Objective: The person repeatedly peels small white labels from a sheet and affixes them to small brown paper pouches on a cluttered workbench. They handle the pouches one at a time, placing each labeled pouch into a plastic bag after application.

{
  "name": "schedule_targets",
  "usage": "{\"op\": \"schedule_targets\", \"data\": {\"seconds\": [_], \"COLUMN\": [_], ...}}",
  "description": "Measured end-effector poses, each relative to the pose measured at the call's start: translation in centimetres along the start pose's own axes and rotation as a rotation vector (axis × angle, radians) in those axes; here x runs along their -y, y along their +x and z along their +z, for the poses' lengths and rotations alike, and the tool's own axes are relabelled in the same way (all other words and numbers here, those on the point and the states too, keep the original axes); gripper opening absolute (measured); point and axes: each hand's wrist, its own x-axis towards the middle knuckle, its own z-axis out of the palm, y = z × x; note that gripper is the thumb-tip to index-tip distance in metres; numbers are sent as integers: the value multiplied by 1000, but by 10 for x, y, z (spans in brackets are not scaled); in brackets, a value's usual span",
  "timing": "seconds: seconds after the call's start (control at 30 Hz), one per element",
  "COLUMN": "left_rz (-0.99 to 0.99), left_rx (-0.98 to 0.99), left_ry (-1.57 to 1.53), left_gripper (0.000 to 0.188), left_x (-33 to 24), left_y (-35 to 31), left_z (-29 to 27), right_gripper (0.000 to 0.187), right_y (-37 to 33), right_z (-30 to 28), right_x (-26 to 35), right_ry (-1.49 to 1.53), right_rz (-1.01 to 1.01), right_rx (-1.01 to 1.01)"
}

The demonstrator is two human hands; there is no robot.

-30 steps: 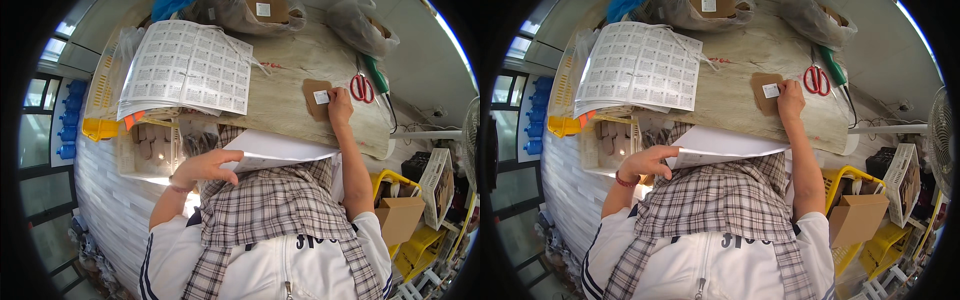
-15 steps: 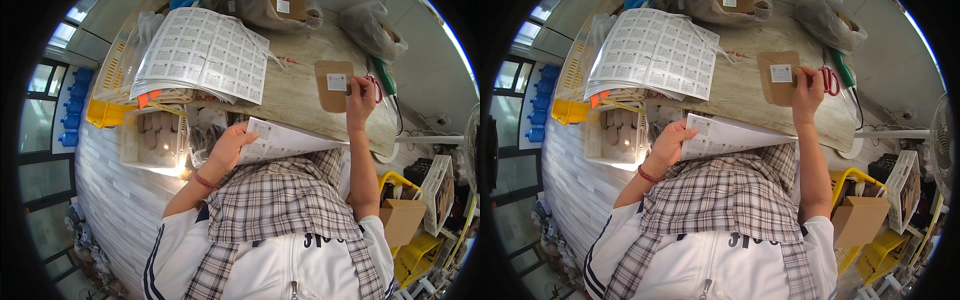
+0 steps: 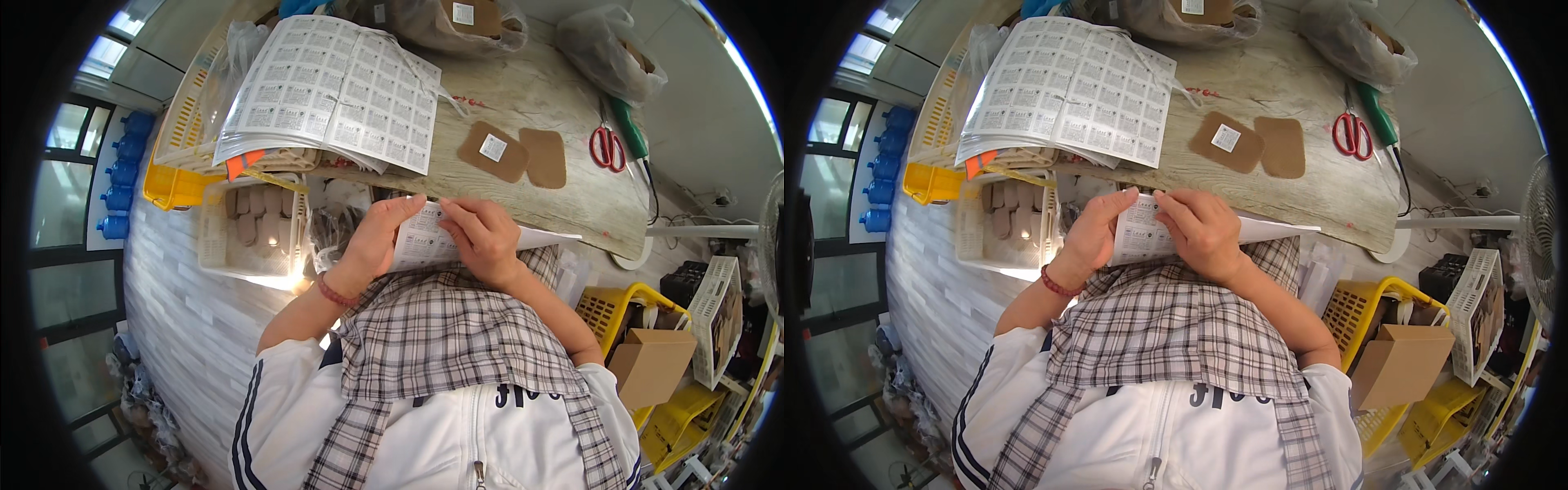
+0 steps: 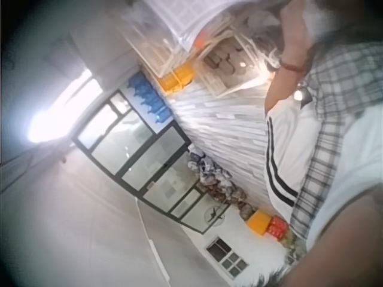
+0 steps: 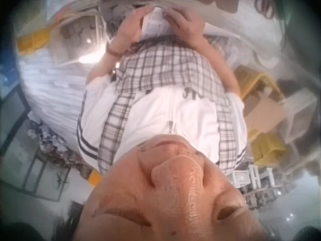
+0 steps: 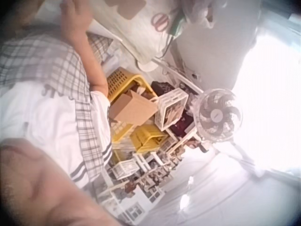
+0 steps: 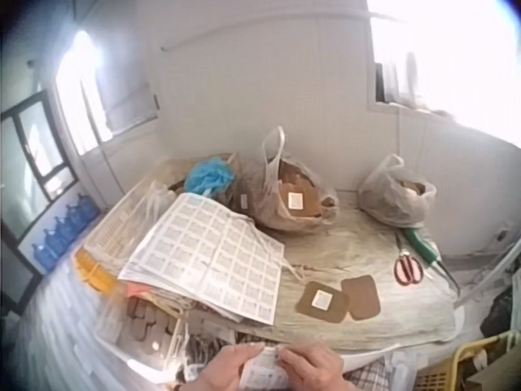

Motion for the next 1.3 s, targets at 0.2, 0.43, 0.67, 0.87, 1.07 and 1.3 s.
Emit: {"op": "schedule_targets", "data": {"seconds": [0.2,0.43,0.67,0.87,1.07,1.3], "left_rz": [-69,-143,-313,-273,-444,-541], "left_rx": [-59,-129,-201,19,-41,79], "left_ry": [71,-13,278,643,469,745], "left_gripper": [27,26,38,40,18,14], "left_x": [-6,3,-21,-49,-39,-47], "left_y": [9,22,41,27,39,54], "left_z": [-3,-9,-28,21,4,-3], "right_gripper": [28,22,12,21,20,18], "right_y": [-6,-6,-6,-16,-12,-13], "right_z": [6,10,4,-5,9,10], "right_x": [1,-2,-2,-20,-20,-23], "right_ry": [39,115,299,383,371,387], "right_rz": [-64,35,-191,189,40,-23], "right_rx": [-95,-147,-114,-26,-58,-54]}}
